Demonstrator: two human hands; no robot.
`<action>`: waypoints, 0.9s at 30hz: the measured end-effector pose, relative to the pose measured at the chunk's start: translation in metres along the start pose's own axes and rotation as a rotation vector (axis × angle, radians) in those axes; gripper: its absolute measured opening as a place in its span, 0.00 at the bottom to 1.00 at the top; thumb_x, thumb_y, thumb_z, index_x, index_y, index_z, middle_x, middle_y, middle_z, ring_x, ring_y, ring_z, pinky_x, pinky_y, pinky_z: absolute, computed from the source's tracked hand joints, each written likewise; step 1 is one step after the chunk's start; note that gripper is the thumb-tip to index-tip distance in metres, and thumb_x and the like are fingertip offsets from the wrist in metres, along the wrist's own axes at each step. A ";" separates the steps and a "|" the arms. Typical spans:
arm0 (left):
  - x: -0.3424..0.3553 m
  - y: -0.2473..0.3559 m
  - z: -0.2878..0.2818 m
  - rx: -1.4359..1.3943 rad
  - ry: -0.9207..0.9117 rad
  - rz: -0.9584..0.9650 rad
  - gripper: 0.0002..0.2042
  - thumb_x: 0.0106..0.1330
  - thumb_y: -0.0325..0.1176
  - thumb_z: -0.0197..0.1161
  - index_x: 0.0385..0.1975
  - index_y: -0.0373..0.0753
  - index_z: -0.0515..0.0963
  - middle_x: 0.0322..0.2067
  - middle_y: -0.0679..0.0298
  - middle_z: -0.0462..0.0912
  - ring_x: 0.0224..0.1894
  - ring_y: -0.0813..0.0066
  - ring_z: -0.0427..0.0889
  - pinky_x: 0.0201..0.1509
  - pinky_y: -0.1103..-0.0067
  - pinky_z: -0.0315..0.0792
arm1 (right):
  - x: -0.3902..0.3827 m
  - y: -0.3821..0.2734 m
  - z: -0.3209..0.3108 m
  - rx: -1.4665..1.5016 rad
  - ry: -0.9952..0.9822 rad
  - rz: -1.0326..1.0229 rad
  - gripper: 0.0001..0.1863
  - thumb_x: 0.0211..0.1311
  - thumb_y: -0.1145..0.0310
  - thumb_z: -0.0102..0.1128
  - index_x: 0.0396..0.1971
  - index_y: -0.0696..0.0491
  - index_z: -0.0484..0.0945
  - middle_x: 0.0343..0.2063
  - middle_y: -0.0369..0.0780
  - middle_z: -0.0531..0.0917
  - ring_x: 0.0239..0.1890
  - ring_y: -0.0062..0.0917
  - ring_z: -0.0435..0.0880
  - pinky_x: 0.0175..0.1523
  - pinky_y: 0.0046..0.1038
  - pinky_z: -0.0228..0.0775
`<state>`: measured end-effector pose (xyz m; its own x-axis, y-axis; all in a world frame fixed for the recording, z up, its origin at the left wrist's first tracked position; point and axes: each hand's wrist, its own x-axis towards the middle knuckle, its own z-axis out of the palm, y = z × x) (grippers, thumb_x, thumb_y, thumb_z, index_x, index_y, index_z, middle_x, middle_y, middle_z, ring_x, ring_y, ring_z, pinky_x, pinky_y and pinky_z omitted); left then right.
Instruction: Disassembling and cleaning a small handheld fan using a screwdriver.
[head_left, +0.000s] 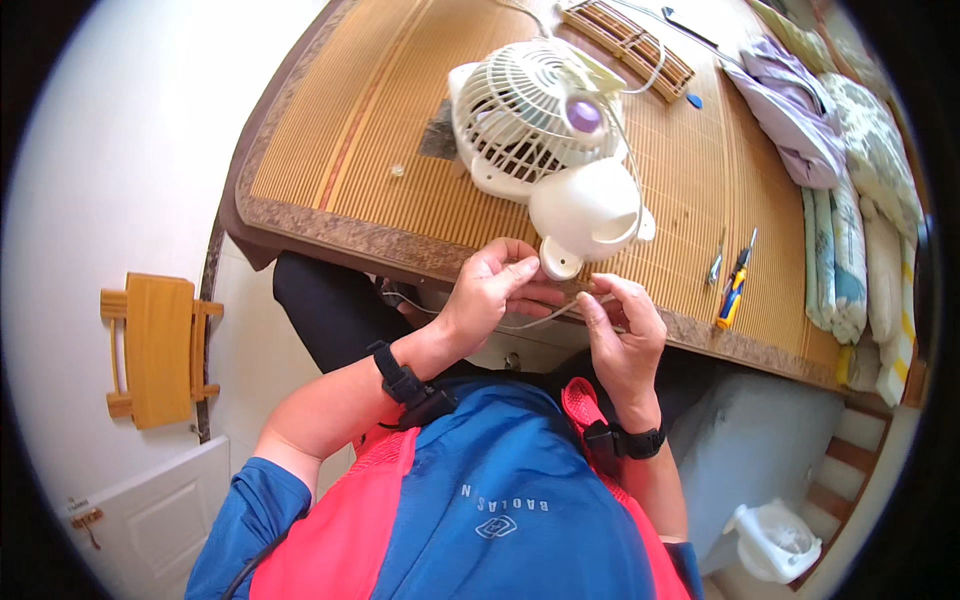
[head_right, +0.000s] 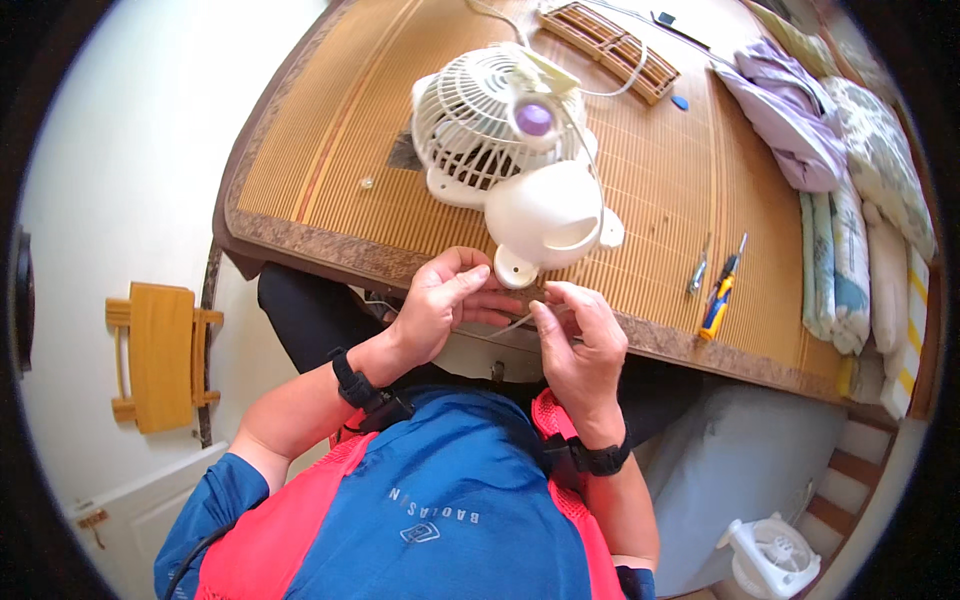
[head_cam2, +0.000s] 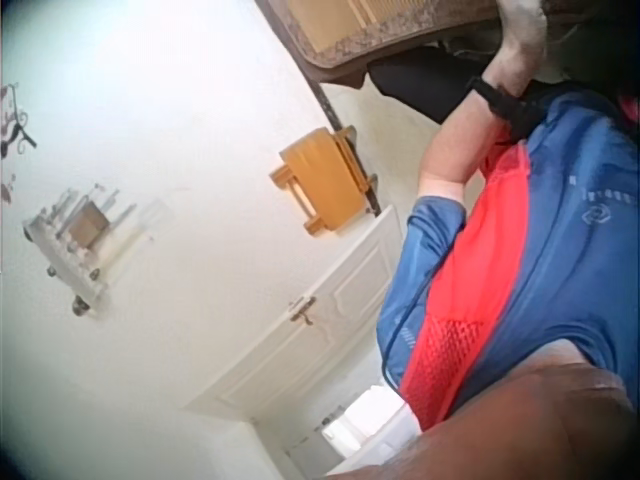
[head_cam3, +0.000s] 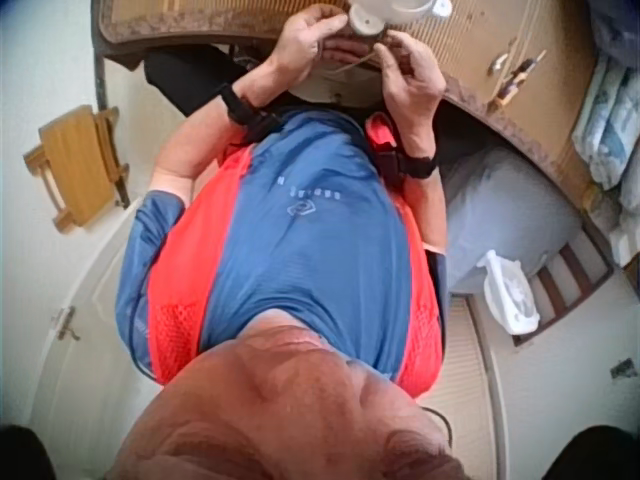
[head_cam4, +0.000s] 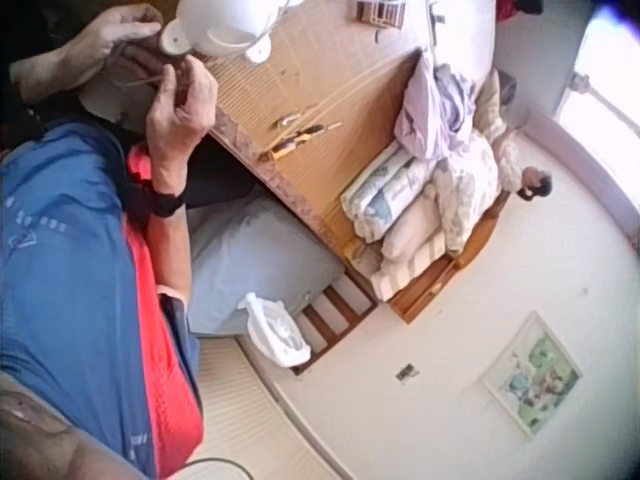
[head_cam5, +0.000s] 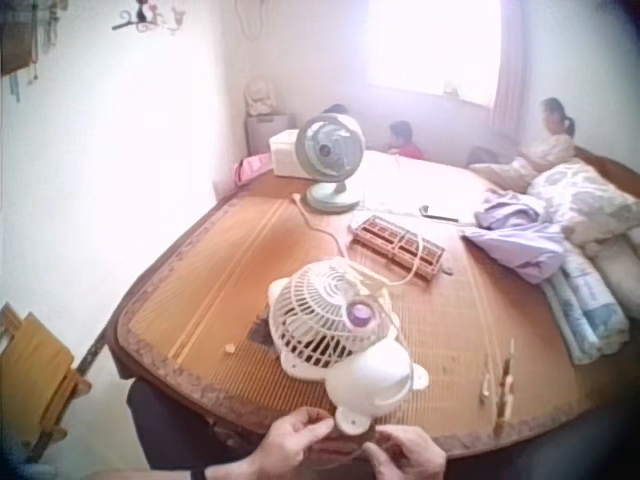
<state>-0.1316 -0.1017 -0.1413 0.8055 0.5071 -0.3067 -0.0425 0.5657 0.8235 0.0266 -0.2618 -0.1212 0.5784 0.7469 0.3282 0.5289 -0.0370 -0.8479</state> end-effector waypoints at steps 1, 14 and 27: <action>0.005 0.002 0.008 -0.051 0.013 -0.076 0.17 0.89 0.42 0.60 0.65 0.37 0.74 0.58 0.52 0.90 0.57 0.57 0.94 0.60 0.64 0.89 | 0.000 0.000 -0.001 0.029 0.016 0.021 0.18 0.68 0.82 0.79 0.56 0.57 0.89 0.45 0.41 0.90 0.34 0.19 0.88 0.40 0.24 0.82; 0.027 0.005 0.021 0.020 0.024 -0.187 0.18 0.86 0.46 0.66 0.57 0.36 0.86 0.49 0.57 0.94 0.45 0.69 0.95 0.53 0.71 0.90 | 0.053 0.007 -0.032 -0.293 -0.291 -0.266 0.16 0.70 0.77 0.73 0.56 0.48 0.89 0.44 0.41 0.88 0.42 0.41 0.92 0.45 0.39 0.85; 0.035 0.005 0.032 0.101 0.131 -0.088 0.14 0.85 0.41 0.69 0.52 0.34 0.88 0.45 0.60 0.94 0.39 0.76 0.92 0.47 0.77 0.88 | 0.044 0.008 -0.029 -0.290 -0.230 -0.289 0.08 0.71 0.77 0.71 0.44 0.55 0.82 0.40 0.45 0.85 0.40 0.46 0.89 0.43 0.44 0.83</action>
<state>-0.0844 -0.1021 -0.1324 0.7193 0.5424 -0.4341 0.0898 0.5470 0.8323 0.0743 -0.2482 -0.1011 0.2465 0.8806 0.4047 0.8184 0.0345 -0.5736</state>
